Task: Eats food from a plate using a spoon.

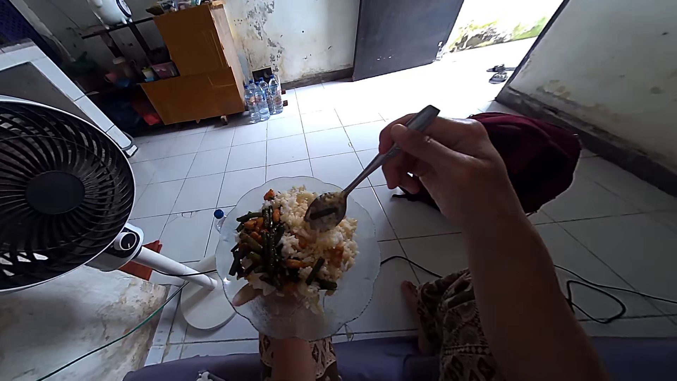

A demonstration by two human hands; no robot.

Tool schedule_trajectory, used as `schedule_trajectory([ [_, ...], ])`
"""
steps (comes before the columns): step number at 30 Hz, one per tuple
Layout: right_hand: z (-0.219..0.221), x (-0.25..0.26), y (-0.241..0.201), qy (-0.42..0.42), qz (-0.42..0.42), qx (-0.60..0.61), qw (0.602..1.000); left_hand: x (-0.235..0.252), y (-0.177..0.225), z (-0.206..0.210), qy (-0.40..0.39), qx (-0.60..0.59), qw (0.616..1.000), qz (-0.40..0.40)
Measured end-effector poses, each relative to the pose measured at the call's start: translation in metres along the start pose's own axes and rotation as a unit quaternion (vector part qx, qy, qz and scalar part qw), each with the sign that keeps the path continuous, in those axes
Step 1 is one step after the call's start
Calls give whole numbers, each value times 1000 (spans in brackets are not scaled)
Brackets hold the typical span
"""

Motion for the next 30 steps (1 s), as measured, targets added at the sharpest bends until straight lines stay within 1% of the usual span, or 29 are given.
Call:
schedule_trajectory([
  [1, 0, 1, 3, 0, 15, 16, 1000, 1, -1, 1, 7, -18, 1000, -14],
  [2, 0, 1, 6, 2, 32, 29, 999, 1, -1, 3, 47, -26, 998, -40],
  [4, 1, 1, 12, 9, 73, 59, 996, -1, -3, -1, 152, -6, 984, -89],
  [5, 1, 2, 15, 13, 91, 74, 993, -2, -4, -3, 179, -4, 978, -108],
  [6, 0, 2, 17, 19, 106, 90, 990, -1, -4, -1, 178, -7, 977, -114],
  [8, -3, 2, 20, 31, 129, 109, 985, 1, -3, 4, 100, -26, 991, -88],
  [9, -5, 2, 21, 38, 137, 111, 983, 2, -1, 7, 77, -22, 994, -73],
  [11, -8, 3, 21, 52, 146, 110, 982, 2, 1, 11, 68, -7, 996, -61],
  [13, -9, 3, 21, 57, 144, 114, 981, 1, 1, 12, 80, -8, 995, -59],
  [16, -7, 3, 21, 50, 141, 125, 981, 4, 0, 14, 72, -28, 994, -71],
  [19, -3, 4, 22, 39, 153, 163, 974, 6, -1, 14, 48, -47, 995, -70],
  [20, -3, 4, 22, 37, 159, 175, 971, 6, 0, 15, 57, -48, 995, -71],
  [22, -1, 4, 23, 30, 165, 201, 965, 3, 3, 14, 101, -24, 991, -83],
  [23, -1, 4, 22, 24, 168, 215, 962, 1, 4, 11, 114, 14, 991, -73],
  [24, -1, 4, 21, 17, 170, 231, 958, -2, 5, 11, 103, 33, 992, -63],
  [26, -2, 4, 16, 4, 171, 260, 950, -15, 8, 6, 35, 116, 992, -27],
  [27, -3, 3, 12, 1, 169, 273, 947, -22, 10, 8, 23, 135, 990, -38],
  [28, -4, 2, 6, -6, 166, 283, 945, -28, 11, 12, 27, 115, 990, -73],
  [30, -6, -1, -4, -24, 152, 317, 936, -43, 10, 19, 67, 32, 982, -176],
])
Point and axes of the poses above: each hand's wrist, its own x-axis towards the middle knuckle, its own z-axis out of the palm, y = z × x, the point moved 6 cm from there along x, towards the middle knuckle, and after that the axes turned 1 degree about z, right-handed, at the moved point
